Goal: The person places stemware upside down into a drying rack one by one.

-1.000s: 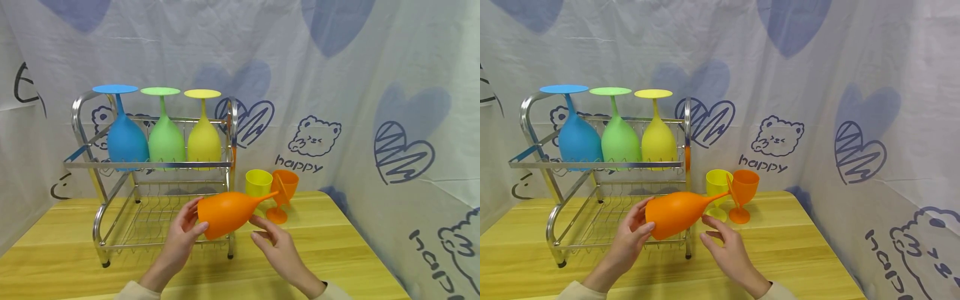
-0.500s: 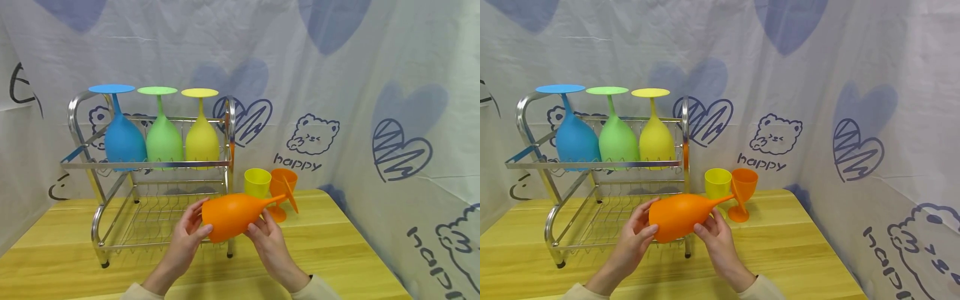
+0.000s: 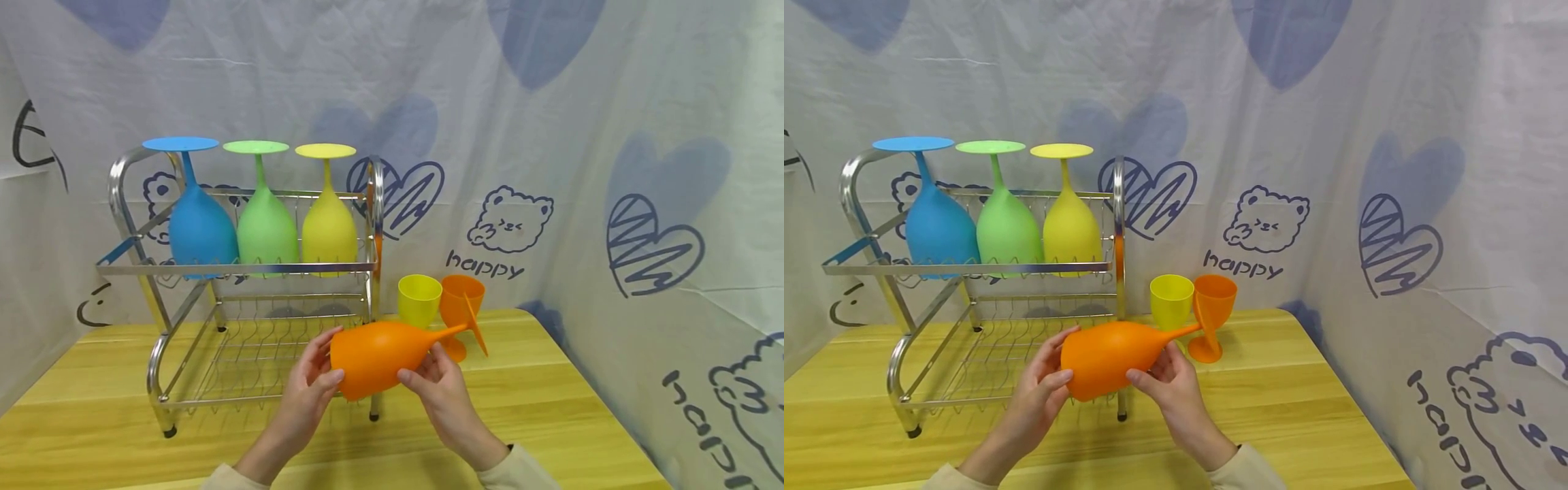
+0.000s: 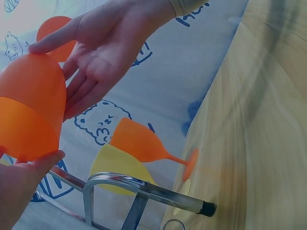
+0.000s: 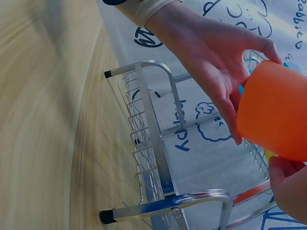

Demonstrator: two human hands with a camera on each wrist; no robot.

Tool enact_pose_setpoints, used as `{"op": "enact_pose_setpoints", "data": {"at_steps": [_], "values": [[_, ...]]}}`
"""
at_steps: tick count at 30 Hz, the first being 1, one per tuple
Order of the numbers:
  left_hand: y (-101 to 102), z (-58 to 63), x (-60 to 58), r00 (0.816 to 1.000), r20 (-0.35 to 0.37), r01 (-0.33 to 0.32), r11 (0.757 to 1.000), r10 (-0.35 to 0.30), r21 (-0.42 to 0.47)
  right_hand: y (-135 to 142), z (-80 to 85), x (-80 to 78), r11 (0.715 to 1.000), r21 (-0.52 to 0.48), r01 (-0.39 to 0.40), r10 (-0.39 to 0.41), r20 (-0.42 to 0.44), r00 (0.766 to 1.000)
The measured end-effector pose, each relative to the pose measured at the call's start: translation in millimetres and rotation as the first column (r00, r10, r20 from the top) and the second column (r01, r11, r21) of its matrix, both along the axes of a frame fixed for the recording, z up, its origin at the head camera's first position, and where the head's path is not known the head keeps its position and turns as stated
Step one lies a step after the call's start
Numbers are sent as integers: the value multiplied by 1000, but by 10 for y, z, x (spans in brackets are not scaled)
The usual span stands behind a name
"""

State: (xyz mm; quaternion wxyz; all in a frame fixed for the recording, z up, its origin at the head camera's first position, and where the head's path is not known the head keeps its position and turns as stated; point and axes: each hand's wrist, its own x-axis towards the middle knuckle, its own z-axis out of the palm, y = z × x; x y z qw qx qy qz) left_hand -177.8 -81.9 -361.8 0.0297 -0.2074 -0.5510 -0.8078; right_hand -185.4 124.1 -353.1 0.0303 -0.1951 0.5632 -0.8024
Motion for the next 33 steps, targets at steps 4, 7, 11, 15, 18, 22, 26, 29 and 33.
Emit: {"op": "enact_pose_setpoints", "data": {"at_steps": [4, 7, 11, 15, 18, 22, 26, 29, 33], "values": [[-25, -6, 7, 999, -37, 16, 999, -17, -39, 0, 4, 3, 1000, 20, 20, -20, 0, 1000], [-61, -5, 4, 997, -76, -23, 990, 12, -140, 6, 13, 5, 999, 37, 35, -35, -7, 999], [-129, 1, -4, 981, -163, -147, 943, 101, -297, 20, 16, -3, 997, 57, 56, -55, -28, 998], [-252, 4, 12, 959, -183, -277, 851, 216, -447, 27, 11, -21, 993, 91, 76, -71, -60, 996], [-380, -8, 29, 954, -135, -296, 783, 267, -547, 29, 1, -43, 987, 130, 99, -89, -81, 993], [-595, -40, 42, 941, -148, -327, 709, 303, -625, 33, -20, -79, 974, 187, 131, -113, -105, 988], [-886, -56, 69, 901, -214, -415, 604, 378, -680, 48, -54, -98, 953, 247, 177, -137, -170, 976], [-1163, -51, 84, 849, -259, -496, 523, 461, -694, 55, -72, -108, 929, 288, 231, -160, -249, 955], [-1550, -80, 69, 770, -316, -591, 435, 554, -679, 53, -80, -123, 892, 338, 299, -182, -335, 924]]}}
